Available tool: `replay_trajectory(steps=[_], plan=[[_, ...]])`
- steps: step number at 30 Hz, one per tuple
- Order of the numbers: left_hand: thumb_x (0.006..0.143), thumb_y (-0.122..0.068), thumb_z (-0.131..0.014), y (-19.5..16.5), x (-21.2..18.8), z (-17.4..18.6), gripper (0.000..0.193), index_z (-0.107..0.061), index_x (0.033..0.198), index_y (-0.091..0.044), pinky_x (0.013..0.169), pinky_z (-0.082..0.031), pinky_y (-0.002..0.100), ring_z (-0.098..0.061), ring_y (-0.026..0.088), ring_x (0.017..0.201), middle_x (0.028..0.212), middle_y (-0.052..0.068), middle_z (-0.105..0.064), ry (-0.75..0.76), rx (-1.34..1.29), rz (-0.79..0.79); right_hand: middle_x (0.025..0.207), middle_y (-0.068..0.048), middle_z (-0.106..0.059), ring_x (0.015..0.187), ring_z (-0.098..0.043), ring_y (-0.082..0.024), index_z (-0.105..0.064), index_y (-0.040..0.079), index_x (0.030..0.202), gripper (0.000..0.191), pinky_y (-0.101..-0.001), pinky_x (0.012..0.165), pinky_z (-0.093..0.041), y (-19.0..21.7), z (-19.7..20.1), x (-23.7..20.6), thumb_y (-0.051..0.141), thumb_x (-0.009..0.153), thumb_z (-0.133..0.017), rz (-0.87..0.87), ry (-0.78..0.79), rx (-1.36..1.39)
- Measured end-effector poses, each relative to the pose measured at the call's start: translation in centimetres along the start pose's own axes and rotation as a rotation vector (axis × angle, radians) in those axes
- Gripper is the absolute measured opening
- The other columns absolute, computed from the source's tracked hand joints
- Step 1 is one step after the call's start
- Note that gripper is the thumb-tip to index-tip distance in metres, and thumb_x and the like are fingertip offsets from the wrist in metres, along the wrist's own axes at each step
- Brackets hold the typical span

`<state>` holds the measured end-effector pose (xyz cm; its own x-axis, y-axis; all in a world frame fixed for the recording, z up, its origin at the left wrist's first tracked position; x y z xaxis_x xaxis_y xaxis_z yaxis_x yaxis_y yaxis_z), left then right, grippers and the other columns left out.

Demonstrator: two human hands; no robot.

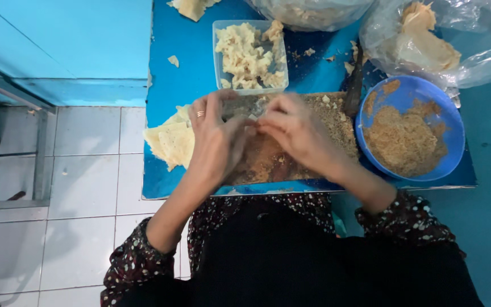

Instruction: The person sits at a low table and folds thin square pastry sheets around pieces of pale filling, pinching the wrappers closed by hand. The folded pieces are placed into a clear plastic bag at the top of the table, and the person repeats the folding cycle with new wrappers and filling.

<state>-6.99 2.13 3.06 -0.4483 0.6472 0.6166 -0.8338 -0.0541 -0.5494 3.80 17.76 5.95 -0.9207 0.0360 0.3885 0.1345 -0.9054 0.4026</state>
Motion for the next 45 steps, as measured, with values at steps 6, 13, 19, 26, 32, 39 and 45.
replay_trajectory(steps=[6, 13, 19, 26, 32, 39, 45], plan=[[0.085, -0.011, -0.076, -0.1, 0.2, -0.1, 0.006, -0.074, 0.089, -0.006, 0.11, -0.025, 0.064, -0.045, 0.041, 0.127, 0.135, 0.018, -0.053, 0.052, 0.136, -0.023, 0.105, -0.012, -0.049, 0.097, -0.057, -0.028, -0.076, 0.004, 0.098, 0.02, -0.0391, 0.084, -0.051, -0.7, 0.0, 0.3, 0.012, 0.081, -0.083, -0.111, -0.035, 0.139], [0.087, -0.008, -0.069, -0.5, -0.2, -0.5, 0.013, -0.071, 0.099, -0.004, 0.115, -0.024, 0.066, -0.04, 0.044, 0.132, 0.147, 0.022, -0.043, -0.016, 0.113, -0.014, 0.108, -0.005, -0.055, 0.099, -0.061, -0.025, -0.074, 0.004, 0.102, 0.017, -0.0389, 0.088, -0.051, 0.1, -0.4, -0.8, 0.005, 0.087, -0.081, -0.062, -0.053, -0.059], [0.083, -0.008, -0.069, -0.2, 0.4, -1.1, 0.007, -0.068, 0.089, -0.005, 0.115, -0.018, 0.072, -0.042, 0.041, 0.135, 0.146, 0.019, -0.046, 0.084, 0.247, 0.01, 0.114, -0.015, -0.05, 0.1, -0.059, -0.029, -0.068, 0.005, 0.108, 0.025, -0.04, 0.087, -0.051, 0.5, -0.4, -0.1, 0.007, 0.085, -0.08, -0.06, -0.092, -0.005], [0.09, 0.0, -0.07, -0.3, -0.7, 2.1, 0.037, -0.071, 0.125, -0.012, 0.114, -0.032, 0.057, -0.041, 0.04, 0.131, 0.151, 0.018, -0.044, -0.069, 0.199, 0.133, 0.109, -0.015, -0.048, 0.107, -0.052, -0.032, -0.063, 0.004, 0.098, 0.012, -0.0464, 0.082, -0.041, 0.3, -1.1, 1.8, 0.015, 0.094, -0.069, -0.011, -0.015, -0.25], [0.095, 0.001, -0.076, -0.4, -3.9, 6.3, 0.038, -0.071, 0.13, -0.015, 0.115, -0.038, 0.05, -0.041, 0.038, 0.135, 0.159, 0.018, -0.037, -0.294, 0.214, 0.28, 0.106, -0.011, -0.046, 0.101, -0.047, -0.027, -0.063, 0.009, 0.101, 0.023, -0.0424, 0.078, -0.032, 0.4, -1.7, 4.2, 0.032, 0.1, -0.065, 0.063, -0.059, -0.558], [0.096, -0.004, -0.08, 0.7, -6.3, 8.7, 0.033, -0.073, 0.127, -0.015, 0.117, -0.035, 0.052, -0.042, 0.037, 0.134, 0.155, 0.017, -0.041, -0.351, 0.228, 0.362, 0.106, -0.006, -0.052, 0.101, -0.05, -0.022, -0.071, 0.014, 0.097, 0.023, -0.0408, 0.085, -0.038, 0.4, 1.5, 3.2, 0.037, 0.097, -0.069, 0.105, 0.029, -0.295], [0.095, -0.009, -0.078, 1.8, -7.2, 8.1, 0.024, -0.076, 0.119, -0.013, 0.112, -0.036, 0.05, -0.044, 0.037, 0.127, 0.15, 0.017, -0.046, -0.337, 0.156, 0.439, 0.108, -0.003, -0.061, 0.109, -0.06, -0.022, -0.07, 0.01, 0.1, 0.009, -0.0412, 0.094, -0.044, 1.0, -0.2, 1.6, 0.018, 0.096, -0.07, 0.22, 0.011, -0.387]])
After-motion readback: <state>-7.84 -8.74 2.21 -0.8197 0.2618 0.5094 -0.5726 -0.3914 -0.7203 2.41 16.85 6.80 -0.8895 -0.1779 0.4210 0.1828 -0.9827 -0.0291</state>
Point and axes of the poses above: each hand's wrist, its own x-axis towards the middle knuckle, its own z-axis out of the back of the hand, y = z × x, the point moved 2 cm from there along x, towards the middle knuckle
